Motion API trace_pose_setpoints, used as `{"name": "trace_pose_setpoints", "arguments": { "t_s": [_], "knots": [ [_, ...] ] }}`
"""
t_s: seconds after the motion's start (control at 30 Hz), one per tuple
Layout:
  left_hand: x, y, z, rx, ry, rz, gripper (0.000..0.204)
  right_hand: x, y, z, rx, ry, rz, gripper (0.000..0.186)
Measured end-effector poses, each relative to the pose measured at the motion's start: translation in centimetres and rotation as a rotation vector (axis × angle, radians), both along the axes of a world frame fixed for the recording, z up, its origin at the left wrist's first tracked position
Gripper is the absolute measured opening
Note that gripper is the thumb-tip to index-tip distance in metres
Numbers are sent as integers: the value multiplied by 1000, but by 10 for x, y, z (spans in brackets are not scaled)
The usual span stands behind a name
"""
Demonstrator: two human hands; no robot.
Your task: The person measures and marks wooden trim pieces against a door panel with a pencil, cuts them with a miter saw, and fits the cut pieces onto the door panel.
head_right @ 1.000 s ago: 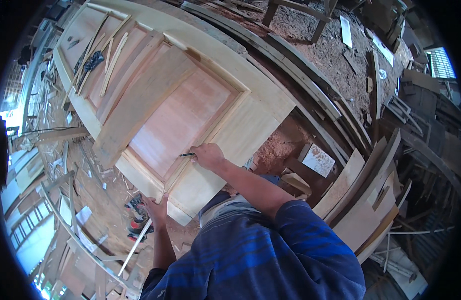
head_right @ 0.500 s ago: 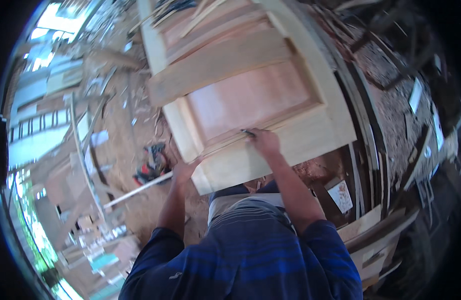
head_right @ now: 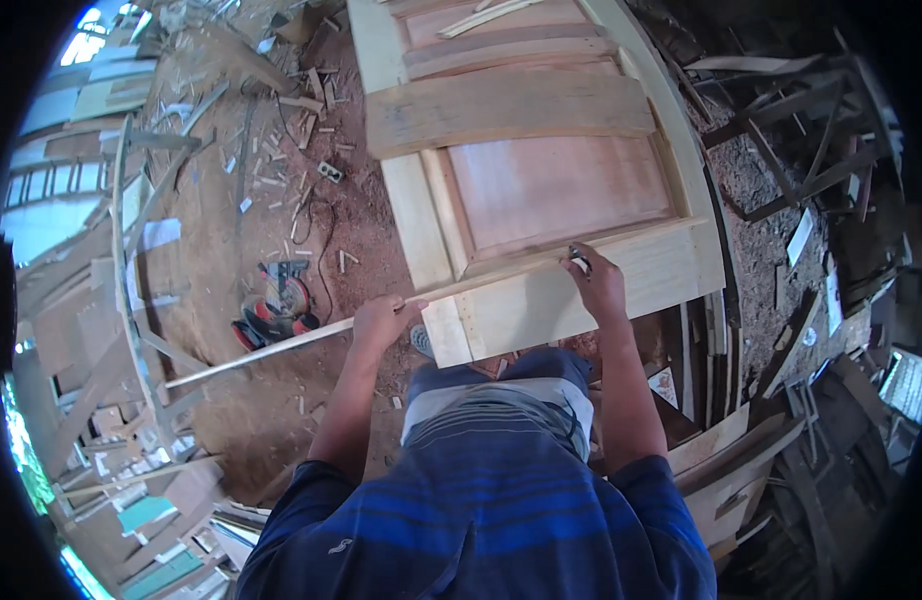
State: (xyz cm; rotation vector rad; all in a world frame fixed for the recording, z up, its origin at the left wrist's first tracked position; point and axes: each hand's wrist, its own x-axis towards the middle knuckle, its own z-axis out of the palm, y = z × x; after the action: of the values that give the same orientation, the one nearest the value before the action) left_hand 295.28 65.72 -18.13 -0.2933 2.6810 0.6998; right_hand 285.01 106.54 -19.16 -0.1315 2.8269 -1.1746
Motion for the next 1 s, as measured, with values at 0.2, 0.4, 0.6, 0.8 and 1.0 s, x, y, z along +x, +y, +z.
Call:
{"name": "trace_pose_setpoints", "arguments": {
  "t_s": [0.2, 0.4, 0.6, 0.8, 1.0],
  "knots": [
    [28, -56, 59, 64, 216, 36, 55, 7, -72, 99, 1, -4, -126, 42],
    [45, -126, 101, 309, 349, -51, 43, 5, -141, 166, -4, 144, -125, 39],
    [66, -174, 112, 435, 385, 2, 38, -10, -218, 217, 27, 363, -31, 46],
    [80, -198, 126, 528, 426, 113, 43, -27, -284, 249, 19, 468, 52, 52],
    [89, -204, 114, 570, 384, 174, 44, -20, -314, 267, -26, 486, 87, 49]
  ]
}}
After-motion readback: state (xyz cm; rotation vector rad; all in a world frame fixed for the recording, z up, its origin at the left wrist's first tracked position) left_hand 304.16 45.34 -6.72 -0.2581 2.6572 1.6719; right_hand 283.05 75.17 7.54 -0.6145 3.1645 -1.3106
